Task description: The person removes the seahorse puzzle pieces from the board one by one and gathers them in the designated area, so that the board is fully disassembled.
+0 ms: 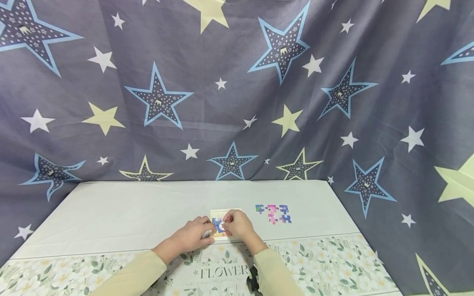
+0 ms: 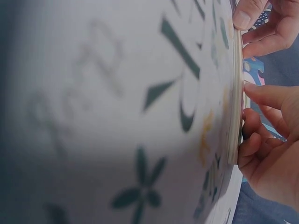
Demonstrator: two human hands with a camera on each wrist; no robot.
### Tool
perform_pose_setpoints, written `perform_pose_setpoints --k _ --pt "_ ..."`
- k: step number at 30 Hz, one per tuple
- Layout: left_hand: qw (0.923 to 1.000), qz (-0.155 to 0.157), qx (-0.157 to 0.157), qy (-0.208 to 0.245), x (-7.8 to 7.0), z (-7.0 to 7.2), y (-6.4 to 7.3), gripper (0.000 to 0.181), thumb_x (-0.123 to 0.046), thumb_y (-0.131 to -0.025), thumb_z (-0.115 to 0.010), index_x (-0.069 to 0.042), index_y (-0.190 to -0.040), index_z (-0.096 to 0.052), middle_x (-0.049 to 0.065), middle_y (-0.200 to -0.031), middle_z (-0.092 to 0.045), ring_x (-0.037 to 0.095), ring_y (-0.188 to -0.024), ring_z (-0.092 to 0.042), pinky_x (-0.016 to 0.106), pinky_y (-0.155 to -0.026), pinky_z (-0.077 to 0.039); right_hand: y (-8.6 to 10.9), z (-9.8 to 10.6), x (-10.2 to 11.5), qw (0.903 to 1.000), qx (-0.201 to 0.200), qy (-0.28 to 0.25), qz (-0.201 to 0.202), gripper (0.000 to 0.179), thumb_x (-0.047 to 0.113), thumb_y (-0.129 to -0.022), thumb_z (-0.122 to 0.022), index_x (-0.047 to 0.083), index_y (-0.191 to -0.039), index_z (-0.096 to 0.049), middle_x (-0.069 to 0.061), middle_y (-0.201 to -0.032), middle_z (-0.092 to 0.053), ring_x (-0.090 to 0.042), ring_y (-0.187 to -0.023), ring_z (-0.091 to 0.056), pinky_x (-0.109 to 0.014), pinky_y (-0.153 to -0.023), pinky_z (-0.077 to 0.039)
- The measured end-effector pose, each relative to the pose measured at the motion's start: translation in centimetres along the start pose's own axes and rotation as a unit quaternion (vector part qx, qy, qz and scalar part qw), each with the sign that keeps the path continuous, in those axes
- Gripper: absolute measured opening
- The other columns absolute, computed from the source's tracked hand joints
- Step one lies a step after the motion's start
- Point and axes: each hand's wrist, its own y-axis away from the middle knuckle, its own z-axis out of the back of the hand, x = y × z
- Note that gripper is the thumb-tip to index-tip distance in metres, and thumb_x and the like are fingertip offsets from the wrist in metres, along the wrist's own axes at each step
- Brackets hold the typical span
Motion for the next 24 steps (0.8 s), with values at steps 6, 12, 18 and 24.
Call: perform_pose_setpoints --k 6,12,18,24 --pt "1.0 0.002 0.0 -0.004 0.02 0.01 -0.08 0.025 -0.043 -0.086 -0.062 -0.026 -0.104 -0.064 -0.001 -0.11 -0.056 0.015 -0.097 -0.051 0.047 -0.084 -0.048 -0.02 0.05 0.22 1.0 0.002 0.004 0.002 0.006 0.006 -0.083 -0.067 0.006 -0.085 -0.061 -0.002 -0.073 -0.053 -0.009 -0.056 -0.053 -0.019 -0.046 -0.046" --pt "1.0 0.004 -0.001 -0.002 0.1 -0.05 -0.09 0.024 -0.043 -0.086 -0.063 -0.026 -0.103 -0.064 -0.002 -0.109 -0.056 0.015 -0.096 -0.051 0.046 -0.084 -0.048 -0.1 -0.02 0.2 1.0 0.005 0.008 0.0 0.006 0.007 -0.085 -0.066 0.006 -0.086 -0.061 -0.002 -0.073 -0.054 -0.009 -0.054 -0.056 -0.019 -0.046 -0.047" --pt "1.0 0.003 -0.008 0.002 0.08 -0.04 -0.01 0.024 -0.042 -0.085 -0.064 -0.026 -0.102 -0.064 -0.002 -0.108 -0.056 0.015 -0.095 -0.051 0.046 -0.082 -0.048 -0.03 -0.03 0.31 0.9996 -0.001 0.028 0.01 0.005 0.007 -0.085 -0.067 0.007 -0.085 -0.062 -0.001 -0.073 -0.055 -0.008 -0.056 -0.054 -0.019 -0.047 -0.045" --pt "0.9999 0.008 -0.005 0.002 0.08 -0.12 -0.04 0.024 -0.043 -0.085 -0.064 -0.027 -0.102 -0.064 -0.002 -0.109 -0.056 0.015 -0.096 -0.051 0.047 -0.084 -0.048 0.16 0.08 0.45 0.998 -0.011 0.057 0.026 0.004 0.009 -0.084 -0.067 0.009 -0.085 -0.063 0.0 -0.074 -0.057 -0.007 -0.059 -0.051 -0.02 -0.051 -0.042"
